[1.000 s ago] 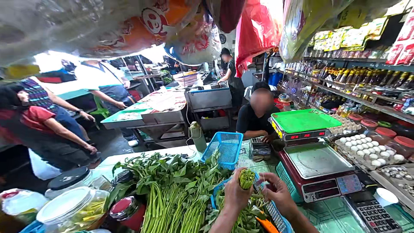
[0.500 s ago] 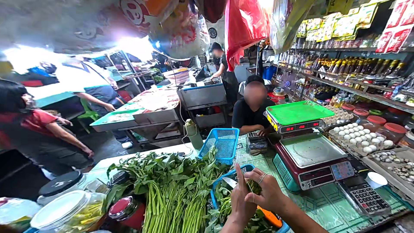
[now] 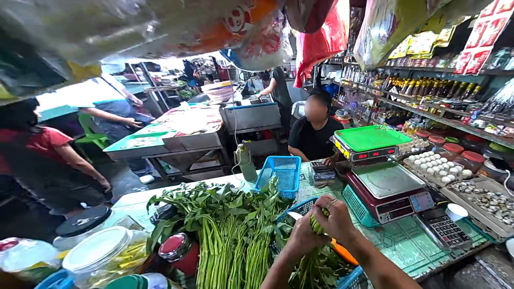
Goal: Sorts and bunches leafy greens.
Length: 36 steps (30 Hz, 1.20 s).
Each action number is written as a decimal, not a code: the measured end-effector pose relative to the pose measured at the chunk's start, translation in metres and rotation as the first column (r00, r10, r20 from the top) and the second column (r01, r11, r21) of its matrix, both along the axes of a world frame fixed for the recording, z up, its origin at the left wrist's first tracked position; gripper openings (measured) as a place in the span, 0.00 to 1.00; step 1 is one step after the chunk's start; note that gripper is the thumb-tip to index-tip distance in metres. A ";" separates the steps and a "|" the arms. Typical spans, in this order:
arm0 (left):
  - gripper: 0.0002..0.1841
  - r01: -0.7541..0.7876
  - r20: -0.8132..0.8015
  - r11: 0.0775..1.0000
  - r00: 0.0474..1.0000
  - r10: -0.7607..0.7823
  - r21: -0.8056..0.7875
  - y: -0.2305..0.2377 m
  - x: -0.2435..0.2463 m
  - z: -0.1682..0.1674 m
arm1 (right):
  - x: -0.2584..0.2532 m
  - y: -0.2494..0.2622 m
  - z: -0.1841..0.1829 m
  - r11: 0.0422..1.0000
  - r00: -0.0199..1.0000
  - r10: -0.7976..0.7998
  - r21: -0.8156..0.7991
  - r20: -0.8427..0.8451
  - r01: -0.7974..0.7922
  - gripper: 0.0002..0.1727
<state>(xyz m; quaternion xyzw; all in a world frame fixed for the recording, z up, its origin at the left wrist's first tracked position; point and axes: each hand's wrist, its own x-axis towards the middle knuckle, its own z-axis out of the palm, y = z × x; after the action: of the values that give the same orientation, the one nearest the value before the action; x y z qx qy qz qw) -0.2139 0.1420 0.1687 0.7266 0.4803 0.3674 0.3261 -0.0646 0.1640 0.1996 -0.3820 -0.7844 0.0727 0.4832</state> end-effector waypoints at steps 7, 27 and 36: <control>0.21 -0.098 0.434 0.993 0.894 0.115 -0.062 0.000 -0.019 -0.006 | -0.021 -0.008 0.025 0.779 0.956 0.027 -0.593 -0.293 -0.204 0.60; 0.31 0.087 -0.279 0.987 0.952 -0.123 -0.137 -0.011 0.001 0.036 | 0.035 -0.037 0.010 0.761 0.886 0.017 -0.568 -0.464 -0.313 0.41; 0.20 0.242 -0.256 0.970 0.938 -0.232 0.007 -0.002 -0.008 0.017 | 0.002 -0.083 0.017 0.949 0.978 0.149 -0.300 0.149 -0.099 0.13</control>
<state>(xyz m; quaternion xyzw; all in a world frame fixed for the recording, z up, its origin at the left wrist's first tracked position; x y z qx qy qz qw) -0.2218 0.1400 0.1853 0.8263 0.4196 0.2390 0.2900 -0.0629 0.0810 0.2168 -0.4037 -0.8259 0.1847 0.3476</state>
